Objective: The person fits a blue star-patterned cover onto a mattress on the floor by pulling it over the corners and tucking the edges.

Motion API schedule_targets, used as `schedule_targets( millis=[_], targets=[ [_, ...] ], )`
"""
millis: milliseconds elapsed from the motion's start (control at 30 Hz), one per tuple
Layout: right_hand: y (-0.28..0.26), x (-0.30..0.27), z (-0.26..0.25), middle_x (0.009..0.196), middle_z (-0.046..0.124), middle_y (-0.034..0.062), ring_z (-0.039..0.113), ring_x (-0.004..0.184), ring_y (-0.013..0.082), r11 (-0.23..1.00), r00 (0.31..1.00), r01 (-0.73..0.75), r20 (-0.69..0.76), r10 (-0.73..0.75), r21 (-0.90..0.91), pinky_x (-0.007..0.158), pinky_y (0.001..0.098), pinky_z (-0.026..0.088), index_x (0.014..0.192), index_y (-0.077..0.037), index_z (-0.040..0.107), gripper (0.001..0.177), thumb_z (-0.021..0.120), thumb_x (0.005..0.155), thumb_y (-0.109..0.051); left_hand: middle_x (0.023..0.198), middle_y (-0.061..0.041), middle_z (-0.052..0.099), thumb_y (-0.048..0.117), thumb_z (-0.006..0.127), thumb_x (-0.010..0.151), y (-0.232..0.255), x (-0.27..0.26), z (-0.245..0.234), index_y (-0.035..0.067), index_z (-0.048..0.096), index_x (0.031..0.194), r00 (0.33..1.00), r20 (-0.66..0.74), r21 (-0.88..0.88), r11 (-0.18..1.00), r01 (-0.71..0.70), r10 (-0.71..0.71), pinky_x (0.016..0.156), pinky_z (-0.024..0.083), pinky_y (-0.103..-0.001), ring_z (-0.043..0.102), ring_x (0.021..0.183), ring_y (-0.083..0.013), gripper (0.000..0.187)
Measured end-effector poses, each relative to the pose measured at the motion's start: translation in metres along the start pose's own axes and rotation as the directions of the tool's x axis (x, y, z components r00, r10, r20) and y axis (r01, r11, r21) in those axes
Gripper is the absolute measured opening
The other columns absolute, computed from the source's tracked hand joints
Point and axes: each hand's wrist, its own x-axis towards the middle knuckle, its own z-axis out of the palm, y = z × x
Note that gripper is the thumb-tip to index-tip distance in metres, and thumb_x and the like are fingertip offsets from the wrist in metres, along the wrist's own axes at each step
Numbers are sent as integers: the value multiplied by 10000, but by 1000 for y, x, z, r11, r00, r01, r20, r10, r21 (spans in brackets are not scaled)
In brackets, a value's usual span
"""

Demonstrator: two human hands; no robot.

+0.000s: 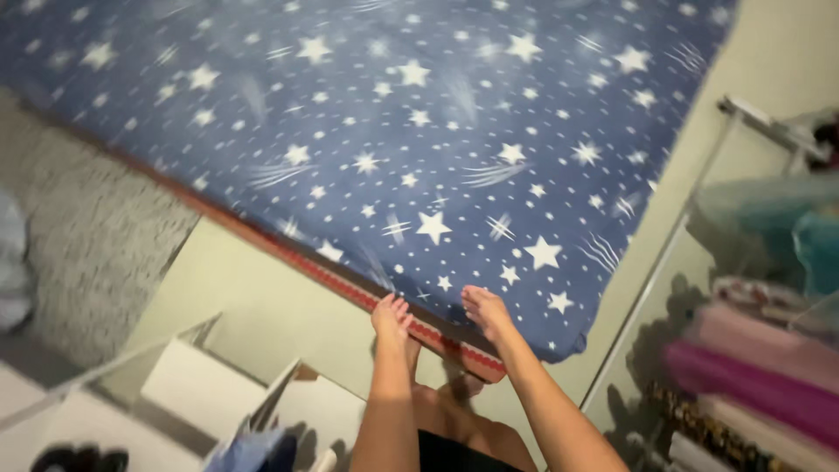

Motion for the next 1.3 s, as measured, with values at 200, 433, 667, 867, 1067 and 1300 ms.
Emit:
schedule_targets(
  millis=[200, 433, 667, 867, 1067, 1300],
  targets=[
    [17, 8, 67, 1226, 725, 65, 659, 1186, 247, 945, 986, -46, 135, 94, -325, 975, 460, 503, 1228, -116, 712, 344, 590, 991, -333, 1276, -180, 678, 290, 495, 1006, 37, 6, -40, 86, 600, 1346, 983, -139, -166, 976, -140, 118, 1002, 480, -572, 634, 1165, -354, 411],
    [58, 21, 137, 1095, 765, 192, 701, 1061, 403, 396, 972, 236, 217, -93, -887, 820, 429, 538, 1153, -62, 767, 257, 674, 978, -225, 1138, -213, 717, 201, 458, 989, 57, 56, -82, 42, 645, 1215, 946, -291, -271, 936, -223, 142, 927, 503, -523, 671, 1058, -350, 334],
    [98, 99, 183, 1117, 680, 130, 661, 1077, 321, -643, 780, 361, 597, -190, -676, 801, 454, 598, 1092, -80, 673, 237, 668, 881, -188, 918, -137, 719, 157, 453, 964, 58, 143, -104, 63, 693, 1070, 923, -349, -240, 937, -254, 161, 688, 495, -387, 633, 767, -241, 279],
    [129, 184, 216, 1068, 634, 137, 632, 995, 319, -755, 731, 294, 647, -217, -586, 624, 424, 618, 1085, -24, 638, 471, 711, 719, -311, 956, -150, 709, 92, 597, 921, 46, 269, -90, 16, 712, 1117, 803, -399, -62, 860, -506, 443, 729, 470, -361, 613, 814, -222, 240],
    [172, 230, 206, 897, 672, 124, 683, 830, 270, -901, 683, 125, 695, -225, -415, 420, 424, 585, 980, -3, 650, 311, 680, 876, -295, 1040, -39, 697, 131, 703, 886, 32, 356, -78, 29, 638, 1158, 818, -314, -157, 823, -546, 482, 833, 493, -299, 630, 940, -157, 298],
    [193, 252, 176, 889, 721, 98, 731, 747, 266, -825, 856, 314, 515, 33, -469, 573, 460, 591, 976, -46, 704, 377, 738, 791, -372, 909, -51, 699, 193, 748, 932, 31, 333, -106, -31, 722, 1093, 874, -174, -306, 818, -486, 454, 666, 488, -287, 605, 762, -118, 277]
  ],
)
